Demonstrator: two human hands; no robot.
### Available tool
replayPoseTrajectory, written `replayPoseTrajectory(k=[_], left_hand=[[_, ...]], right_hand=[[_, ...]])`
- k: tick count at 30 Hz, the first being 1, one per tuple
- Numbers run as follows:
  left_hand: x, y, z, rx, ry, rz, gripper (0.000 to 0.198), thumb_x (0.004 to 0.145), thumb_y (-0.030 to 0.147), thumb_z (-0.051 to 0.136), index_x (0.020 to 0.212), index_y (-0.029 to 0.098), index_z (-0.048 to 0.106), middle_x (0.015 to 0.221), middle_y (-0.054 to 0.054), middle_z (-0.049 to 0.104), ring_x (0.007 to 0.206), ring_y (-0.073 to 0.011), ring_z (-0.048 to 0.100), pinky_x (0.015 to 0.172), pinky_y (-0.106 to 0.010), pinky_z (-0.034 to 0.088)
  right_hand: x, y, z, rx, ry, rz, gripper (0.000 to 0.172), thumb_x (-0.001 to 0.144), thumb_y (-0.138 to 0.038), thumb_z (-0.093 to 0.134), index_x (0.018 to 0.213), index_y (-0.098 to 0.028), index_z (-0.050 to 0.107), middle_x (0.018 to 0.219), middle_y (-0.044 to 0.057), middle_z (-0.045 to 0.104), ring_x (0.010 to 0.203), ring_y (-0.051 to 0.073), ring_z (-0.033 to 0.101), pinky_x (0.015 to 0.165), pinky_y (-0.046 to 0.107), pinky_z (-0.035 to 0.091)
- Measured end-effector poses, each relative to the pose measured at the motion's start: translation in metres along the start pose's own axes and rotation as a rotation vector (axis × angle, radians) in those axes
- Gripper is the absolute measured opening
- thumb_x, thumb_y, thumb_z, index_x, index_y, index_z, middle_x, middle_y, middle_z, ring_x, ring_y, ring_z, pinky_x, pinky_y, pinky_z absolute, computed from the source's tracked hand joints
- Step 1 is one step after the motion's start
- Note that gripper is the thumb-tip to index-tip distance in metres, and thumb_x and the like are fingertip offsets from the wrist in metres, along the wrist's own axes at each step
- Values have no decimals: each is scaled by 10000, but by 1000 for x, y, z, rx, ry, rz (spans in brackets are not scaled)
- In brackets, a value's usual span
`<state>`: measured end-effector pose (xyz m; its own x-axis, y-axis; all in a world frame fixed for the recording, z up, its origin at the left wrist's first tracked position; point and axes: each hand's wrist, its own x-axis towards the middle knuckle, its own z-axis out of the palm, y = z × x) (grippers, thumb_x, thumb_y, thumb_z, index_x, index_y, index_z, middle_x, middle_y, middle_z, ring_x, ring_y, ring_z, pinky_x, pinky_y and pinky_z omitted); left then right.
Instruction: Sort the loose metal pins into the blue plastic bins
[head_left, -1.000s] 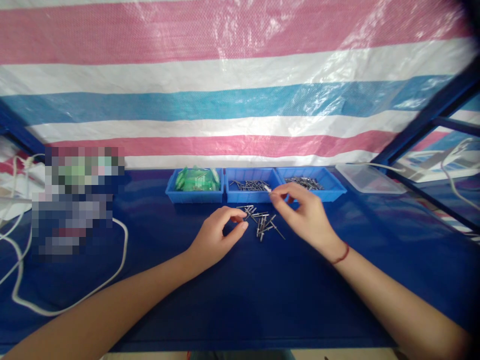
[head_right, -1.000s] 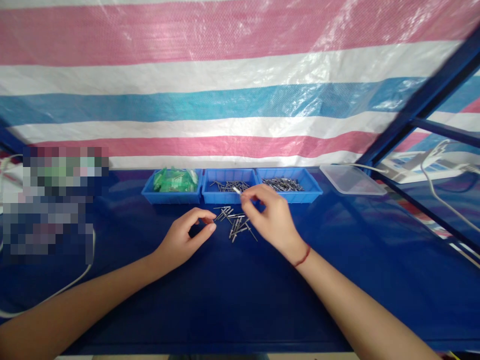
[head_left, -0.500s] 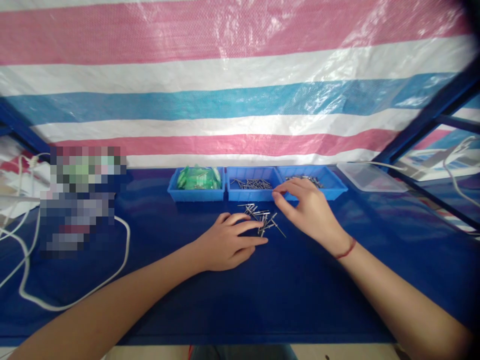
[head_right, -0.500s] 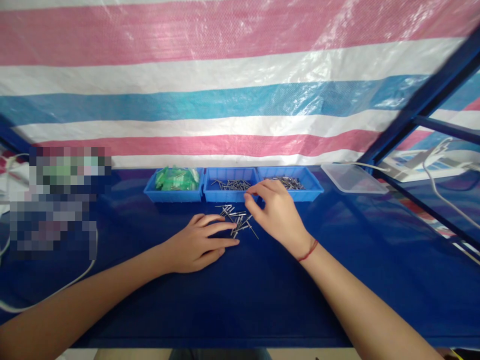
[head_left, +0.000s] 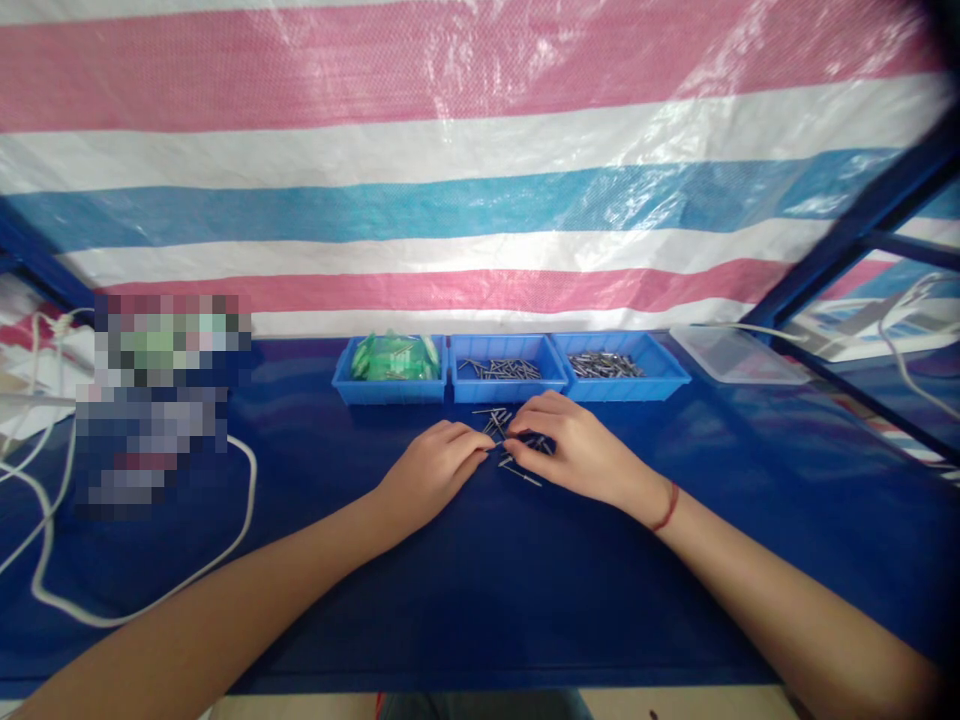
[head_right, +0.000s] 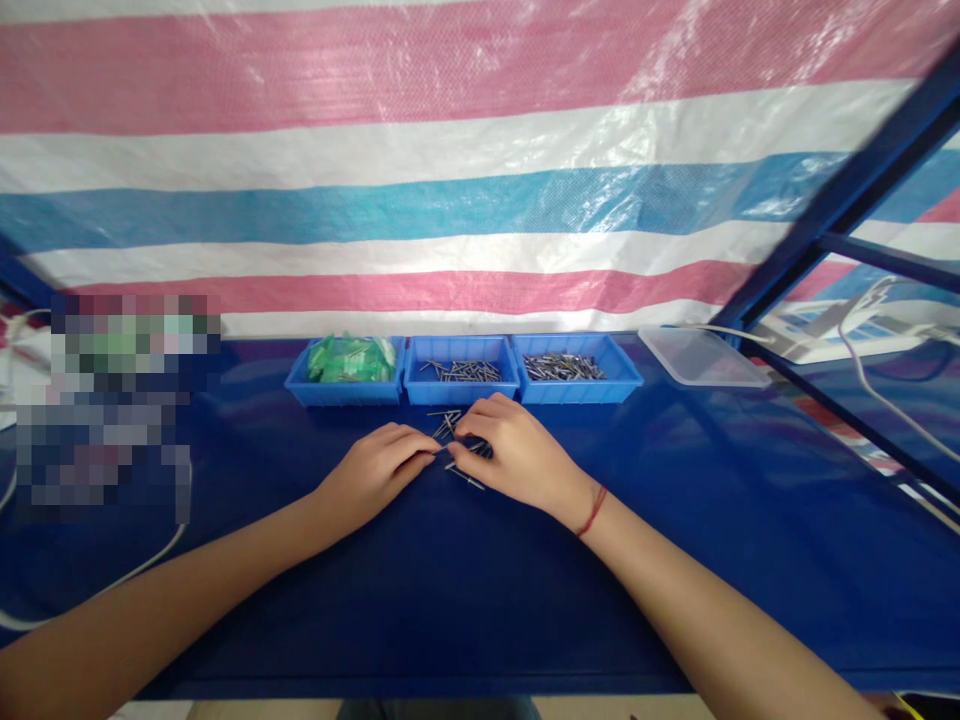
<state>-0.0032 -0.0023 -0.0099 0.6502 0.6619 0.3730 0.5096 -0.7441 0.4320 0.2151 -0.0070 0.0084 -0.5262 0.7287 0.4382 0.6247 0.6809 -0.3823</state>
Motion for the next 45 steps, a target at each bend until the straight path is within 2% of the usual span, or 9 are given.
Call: replayPoseTrajectory(k=[4,8,10,16,29,34,38,42,45], left_hand=[[1,0,-2,-118,64,-103,193,923,217,483,1038,210,637,991,-36,684,914,-168,626,854,-299,482],[3,2,-4,-241,177,-192,154,889,231,545,1008,202,639,938,-26,687,808,-145,639,777,-264,503],[3,3,-3,-280,217,-197,140,879,237,567,995,197,636,923,-24,683,788,-139,637,756,-253,502],[2,8,0,-324,259,-128,132,866,226,598,994,198,618,914,-17,669,810,-125,629,750,-230,495],[2,10,-1,-265,200,-125,251,848,284,621,1081,204,575,936,-21,666,820,-146,628,774,-268,503],[4,9,-3,-246,144,-54,90,876,258,586,916,187,624,957,-44,641,906,-159,616,832,-282,476],[4,10,-4,-263,194,-86,64,883,238,575,892,183,608,906,-32,627,843,-137,605,767,-251,466],[4,11,-6,-281,259,-146,68,887,239,561,879,177,588,849,-20,618,770,-124,582,706,-236,454],[4,10,-6,-291,256,-158,94,899,253,536,889,179,593,871,-28,627,786,-130,584,725,-244,458]], right_hand=[[-1,-4,6,61,20,12,87,816,-255,637,881,-199,652,874,63,680,831,210,601,781,369,461],[-1,-12,14,267,169,223,140,806,-302,659,899,-203,624,840,37,668,753,173,603,698,308,483],[-1,-17,16,393,181,295,158,812,-338,652,880,-198,623,792,19,651,689,147,587,632,268,478],[-2,-27,21,624,153,325,225,871,-390,569,796,-184,620,751,13,624,641,130,554,587,251,457],[-3,-31,21,530,253,280,150,858,-305,598,777,-181,622,698,4,575,601,115,473,561,256,377],[-4,-29,18,594,271,286,129,855,-300,602,801,-188,634,764,23,603,668,135,525,602,266,418],[-4,-27,13,628,247,305,95,823,-288,639,836,-195,654,804,23,620,644,129,517,613,271,445],[-3,-28,11,629,209,332,164,822,-348,630,878,-197,664,818,31,648,622,131,522,594,274,457],[-1,-28,11,547,183,301,222,823,-407,608,869,-198,666,806,39,663,685,159,573,598,277,468]])
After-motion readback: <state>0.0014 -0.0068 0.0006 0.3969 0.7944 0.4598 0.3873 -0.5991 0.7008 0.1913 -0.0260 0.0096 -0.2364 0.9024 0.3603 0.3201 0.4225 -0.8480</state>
